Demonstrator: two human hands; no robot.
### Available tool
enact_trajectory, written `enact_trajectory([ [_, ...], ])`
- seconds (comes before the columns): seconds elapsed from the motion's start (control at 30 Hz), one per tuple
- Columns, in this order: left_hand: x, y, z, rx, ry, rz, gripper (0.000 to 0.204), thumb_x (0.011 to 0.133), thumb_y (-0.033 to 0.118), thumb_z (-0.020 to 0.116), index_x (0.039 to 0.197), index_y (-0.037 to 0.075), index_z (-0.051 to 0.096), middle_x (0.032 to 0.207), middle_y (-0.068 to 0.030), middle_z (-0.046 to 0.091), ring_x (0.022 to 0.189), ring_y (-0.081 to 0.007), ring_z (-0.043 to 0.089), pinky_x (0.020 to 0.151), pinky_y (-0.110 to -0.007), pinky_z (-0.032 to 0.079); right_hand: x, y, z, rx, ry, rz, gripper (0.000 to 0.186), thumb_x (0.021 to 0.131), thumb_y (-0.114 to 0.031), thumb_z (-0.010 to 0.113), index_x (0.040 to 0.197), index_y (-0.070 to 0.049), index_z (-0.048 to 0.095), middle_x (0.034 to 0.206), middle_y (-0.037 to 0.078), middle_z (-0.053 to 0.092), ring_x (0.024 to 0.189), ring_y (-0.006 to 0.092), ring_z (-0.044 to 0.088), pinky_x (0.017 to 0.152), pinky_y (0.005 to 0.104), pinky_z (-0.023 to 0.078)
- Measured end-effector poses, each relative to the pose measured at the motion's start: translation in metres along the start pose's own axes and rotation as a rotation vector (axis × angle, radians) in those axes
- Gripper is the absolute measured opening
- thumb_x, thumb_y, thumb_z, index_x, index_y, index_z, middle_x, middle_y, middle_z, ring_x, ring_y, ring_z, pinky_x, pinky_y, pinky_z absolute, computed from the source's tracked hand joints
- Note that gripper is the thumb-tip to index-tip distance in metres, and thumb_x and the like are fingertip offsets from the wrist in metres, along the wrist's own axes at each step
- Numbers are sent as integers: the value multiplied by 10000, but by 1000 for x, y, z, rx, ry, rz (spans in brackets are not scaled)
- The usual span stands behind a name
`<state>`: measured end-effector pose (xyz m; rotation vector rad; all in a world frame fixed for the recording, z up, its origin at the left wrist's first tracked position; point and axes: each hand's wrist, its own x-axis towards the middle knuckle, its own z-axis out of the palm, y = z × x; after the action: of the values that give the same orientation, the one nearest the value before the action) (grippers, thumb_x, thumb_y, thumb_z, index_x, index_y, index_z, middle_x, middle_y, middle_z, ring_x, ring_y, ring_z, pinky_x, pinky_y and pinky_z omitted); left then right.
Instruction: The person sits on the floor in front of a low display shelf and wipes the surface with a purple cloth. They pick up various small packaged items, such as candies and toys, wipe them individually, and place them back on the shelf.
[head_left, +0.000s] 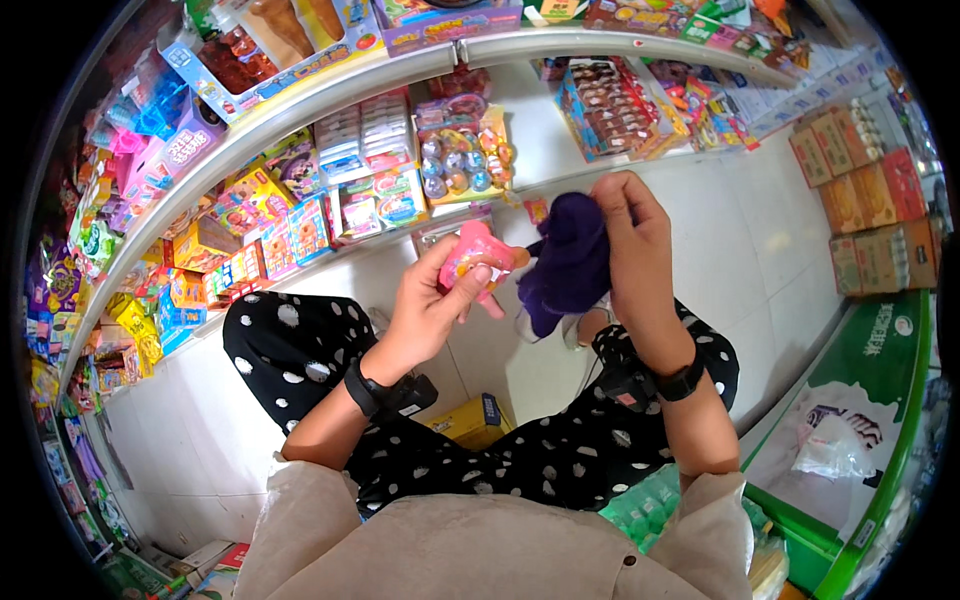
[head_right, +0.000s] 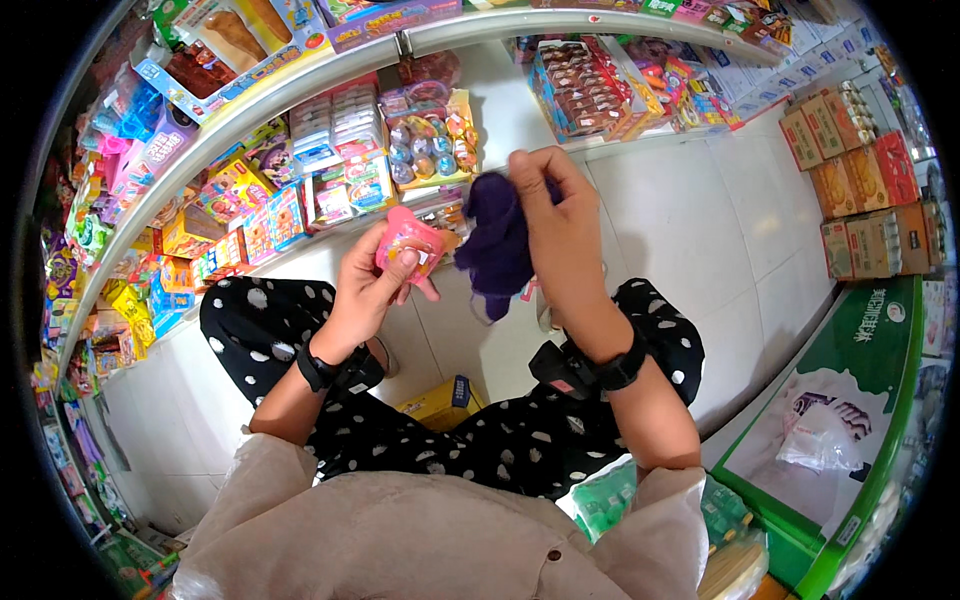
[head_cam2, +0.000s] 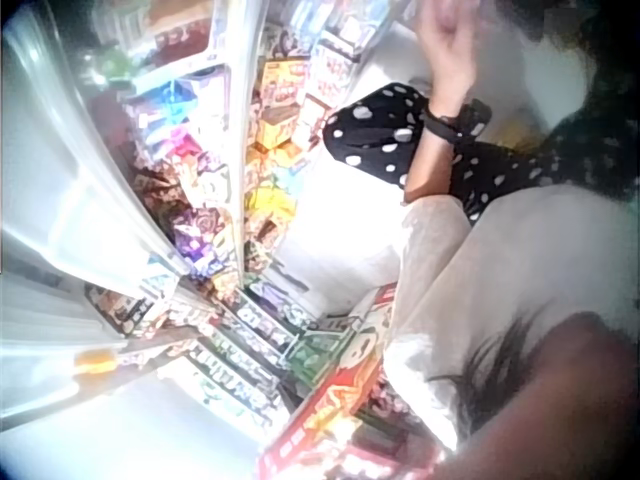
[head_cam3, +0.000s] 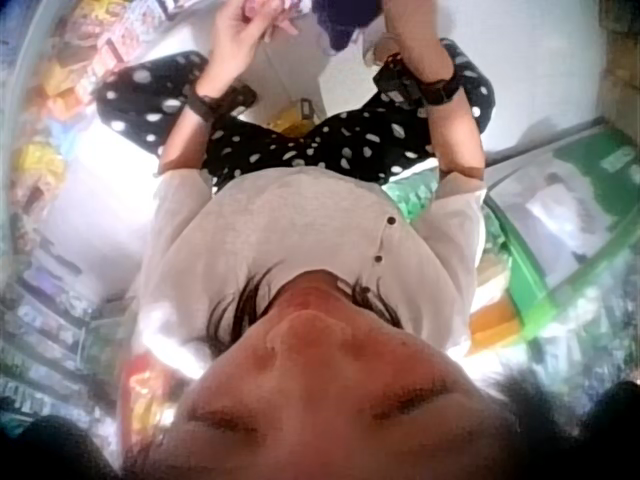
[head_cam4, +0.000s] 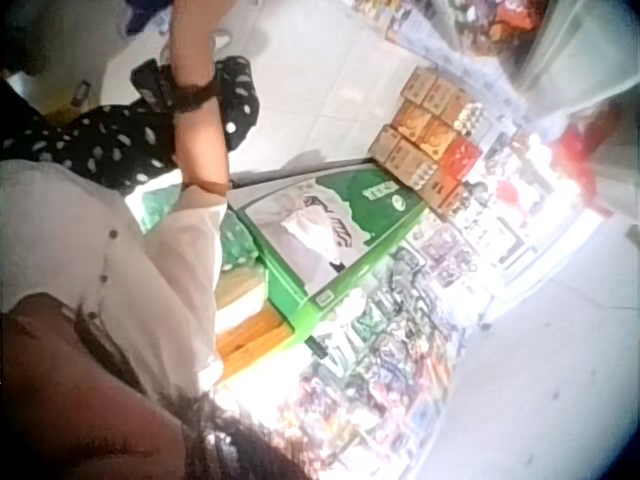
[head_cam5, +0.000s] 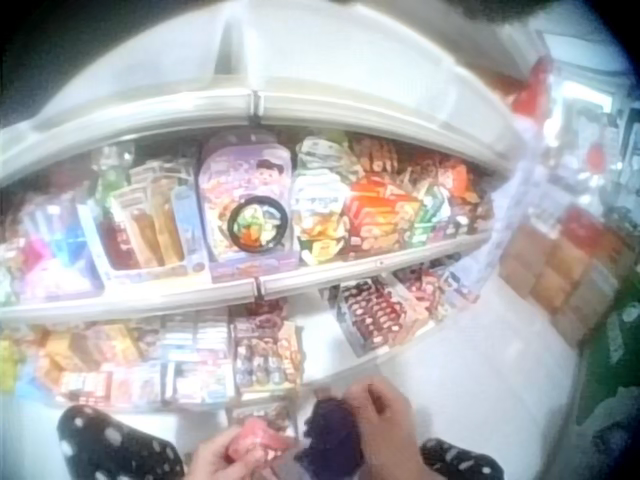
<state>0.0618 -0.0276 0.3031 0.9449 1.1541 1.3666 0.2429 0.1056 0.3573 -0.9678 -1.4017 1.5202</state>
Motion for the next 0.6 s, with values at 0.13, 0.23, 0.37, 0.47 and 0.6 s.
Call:
enact_trajectory([
  [0.13, 2, -12, 3, 34, -19, 64, 339, 982, 99, 657, 1289, 4, 550, 1022, -45, 695, 757, -116, 708, 601, -212, 507, -5, -3, 9, 106, -41, 39, 185, 946, -207, 729, 936, -43, 644, 832, -48, 604, 767, 41, 526, 692, 215, 434],
  [0.23, 2, -10, 11, 8, -2, 79, 366, 943, 30, 684, 1279, -22, 548, 1017, -61, 694, 760, -113, 699, 657, -241, 559, -13, -4, 12, -253, -285, -180, 238, 845, -144, 798, 1017, -66, 654, 945, -7, 616, 909, 138, 562, 835, 282, 453],
  [0.37, 0, -7, 10, 10, 35, 37, 386, 920, 17, 708, 1268, -41, 550, 1003, -73, 693, 757, -115, 693, 677, -266, 589, -17, 3, 14, -637, -490, -521, 402, 716, -58, 822, 1077, -92, 648, 1131, 69, 583, 1112, 312, 511, 968, 410, 427],
  [0.47, 2, -4, 9, 100, 29, 52, 403, 905, 25, 727, 1262, -43, 552, 1011, -82, 676, 746, -125, 694, 658, -268, 586, -17, 3, 16, -652, -471, -532, 386, 729, -34, 797, 1079, -103, 649, 1123, 71, 570, 1080, 325, 511, 948, 425, 426],
  [0.6, 1, 10, 9, 271, -16, 76, 396, 891, 29, 744, 1236, -40, 563, 1000, -85, 635, 746, -127, 690, 628, -268, 578, -17, 0, 16, -723, -463, -567, 324, 775, -26, 762, 1076, -86, 656, 1117, 86, 573, 1054, 328, 511, 925, 408, 441],
])
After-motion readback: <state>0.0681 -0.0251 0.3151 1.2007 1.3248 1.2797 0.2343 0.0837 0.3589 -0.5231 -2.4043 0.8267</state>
